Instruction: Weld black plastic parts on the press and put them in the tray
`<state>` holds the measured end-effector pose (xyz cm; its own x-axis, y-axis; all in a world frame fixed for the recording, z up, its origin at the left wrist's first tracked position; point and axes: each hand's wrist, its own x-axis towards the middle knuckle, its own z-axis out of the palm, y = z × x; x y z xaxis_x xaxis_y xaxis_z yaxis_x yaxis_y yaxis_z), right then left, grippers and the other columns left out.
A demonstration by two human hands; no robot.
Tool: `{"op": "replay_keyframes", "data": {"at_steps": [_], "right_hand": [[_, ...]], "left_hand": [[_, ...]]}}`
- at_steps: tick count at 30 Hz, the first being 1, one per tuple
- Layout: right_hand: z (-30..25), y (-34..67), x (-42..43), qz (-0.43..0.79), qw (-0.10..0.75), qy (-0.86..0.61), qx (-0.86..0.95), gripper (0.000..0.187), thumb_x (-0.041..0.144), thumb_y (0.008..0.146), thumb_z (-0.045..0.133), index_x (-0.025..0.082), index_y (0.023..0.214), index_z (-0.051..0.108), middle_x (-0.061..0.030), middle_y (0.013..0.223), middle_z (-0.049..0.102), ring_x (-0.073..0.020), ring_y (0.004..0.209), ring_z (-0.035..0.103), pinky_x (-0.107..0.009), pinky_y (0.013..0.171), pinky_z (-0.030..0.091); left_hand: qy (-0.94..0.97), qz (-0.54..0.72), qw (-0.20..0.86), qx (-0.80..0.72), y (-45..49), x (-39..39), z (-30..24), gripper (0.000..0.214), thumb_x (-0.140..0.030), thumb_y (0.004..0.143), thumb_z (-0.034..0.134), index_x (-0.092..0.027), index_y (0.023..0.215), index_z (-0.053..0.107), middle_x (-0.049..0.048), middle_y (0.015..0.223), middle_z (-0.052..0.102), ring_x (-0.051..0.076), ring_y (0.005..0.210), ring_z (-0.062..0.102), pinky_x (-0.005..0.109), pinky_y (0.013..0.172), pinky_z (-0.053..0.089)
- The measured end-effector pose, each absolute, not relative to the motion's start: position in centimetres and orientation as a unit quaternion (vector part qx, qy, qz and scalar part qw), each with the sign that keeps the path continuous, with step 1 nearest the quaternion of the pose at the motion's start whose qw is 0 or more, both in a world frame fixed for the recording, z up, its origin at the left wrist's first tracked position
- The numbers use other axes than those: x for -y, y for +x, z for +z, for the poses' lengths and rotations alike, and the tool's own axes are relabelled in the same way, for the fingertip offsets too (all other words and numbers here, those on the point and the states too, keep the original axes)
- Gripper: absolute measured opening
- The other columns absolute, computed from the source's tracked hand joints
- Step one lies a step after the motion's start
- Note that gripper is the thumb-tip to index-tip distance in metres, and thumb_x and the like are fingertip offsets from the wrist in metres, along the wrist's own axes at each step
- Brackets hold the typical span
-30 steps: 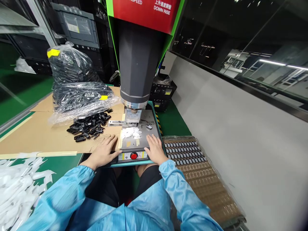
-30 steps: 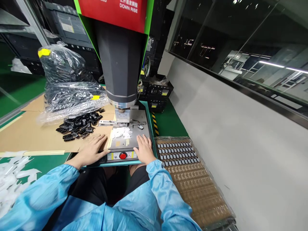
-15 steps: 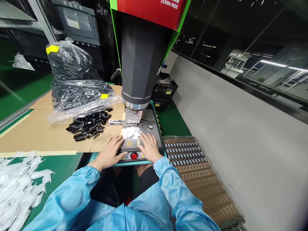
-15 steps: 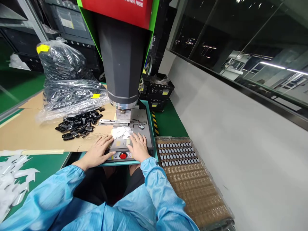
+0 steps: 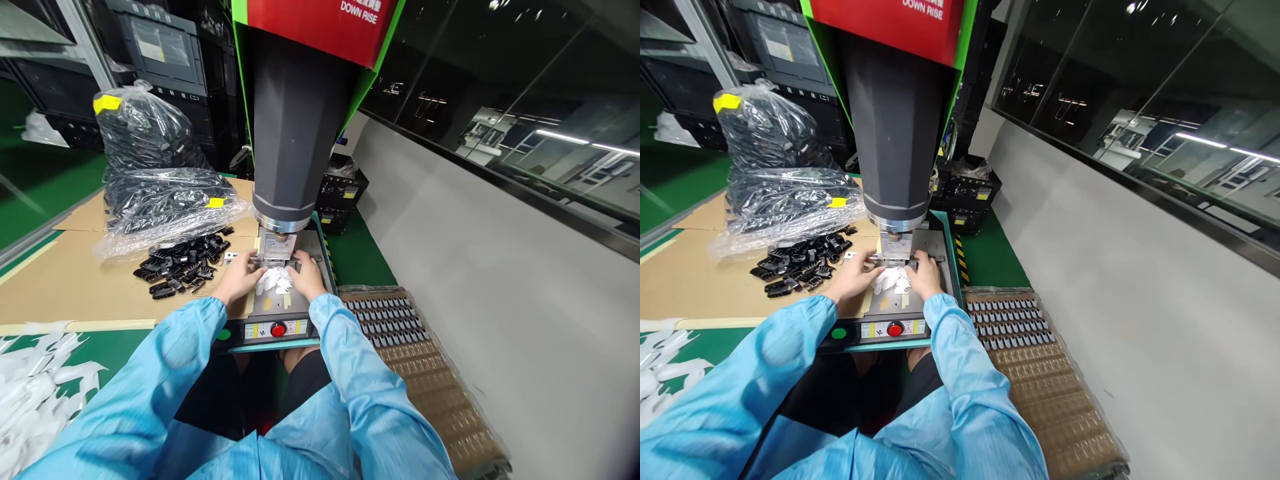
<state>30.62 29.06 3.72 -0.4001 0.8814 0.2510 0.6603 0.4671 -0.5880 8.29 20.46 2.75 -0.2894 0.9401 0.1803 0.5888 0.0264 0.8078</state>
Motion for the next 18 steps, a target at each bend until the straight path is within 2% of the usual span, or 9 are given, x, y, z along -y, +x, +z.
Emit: {"op": "replay_keyframes", "data": {"at_steps": [5,11,15,18], "right_hand": [[4.1,27.2,-31.5,0.199,0.238,-0.503,0.807,0.061,0.036,0.092,0.078,0.019,0.146,0.055,-0.0140,0.130,0.073,-0.0290,0.119,0.069,-0.041,0.103,0.055],[4.1,26.2,-32.5,0.248,0.253,-0.495,0.793,0.052,0.028,0.090,0.078,0.020,0.138,0.059,-0.0099,0.117,0.078,-0.0251,0.102,0.075,-0.035,0.092,0.059],[4.5,26.5,-32.7,0.323,0.309,-0.474,0.759,0.045,0.024,0.089,0.075,0.021,0.132,0.063,-0.0058,0.115,0.079,-0.0204,0.091,0.076,-0.035,0.090,0.062],[4.0,27.7,-31.1,0.410,0.377,-0.445,0.702,0.035,0.018,0.089,0.069,0.020,0.125,0.067,-0.0085,0.124,0.079,-0.0194,0.098,0.077,-0.036,0.096,0.062]], "left_hand": [[0.547,0.449,0.278,-0.649,9.4,-24.6,3.8,0.071,-0.049,0.079,0.087,-0.016,0.138,0.064,0.0131,0.111,0.075,0.027,0.094,0.071,0.043,0.091,0.058],[0.530,0.491,0.334,-0.606,9.3,-26.5,3.4,0.057,-0.051,0.070,0.091,-0.017,0.113,0.076,0.0107,0.099,0.077,0.028,0.090,0.071,0.043,0.090,0.057],[0.511,0.516,0.364,-0.583,9.7,-25.6,3.3,0.062,-0.066,0.078,0.080,-0.016,0.113,0.078,0.0121,0.103,0.078,0.027,0.091,0.072,0.044,0.092,0.058],[0.413,0.588,0.411,-0.561,10.8,-22.6,3.3,0.073,-0.069,0.073,0.085,-0.015,0.121,0.076,0.0146,0.115,0.078,0.026,0.096,0.073,0.044,0.095,0.058]]}}
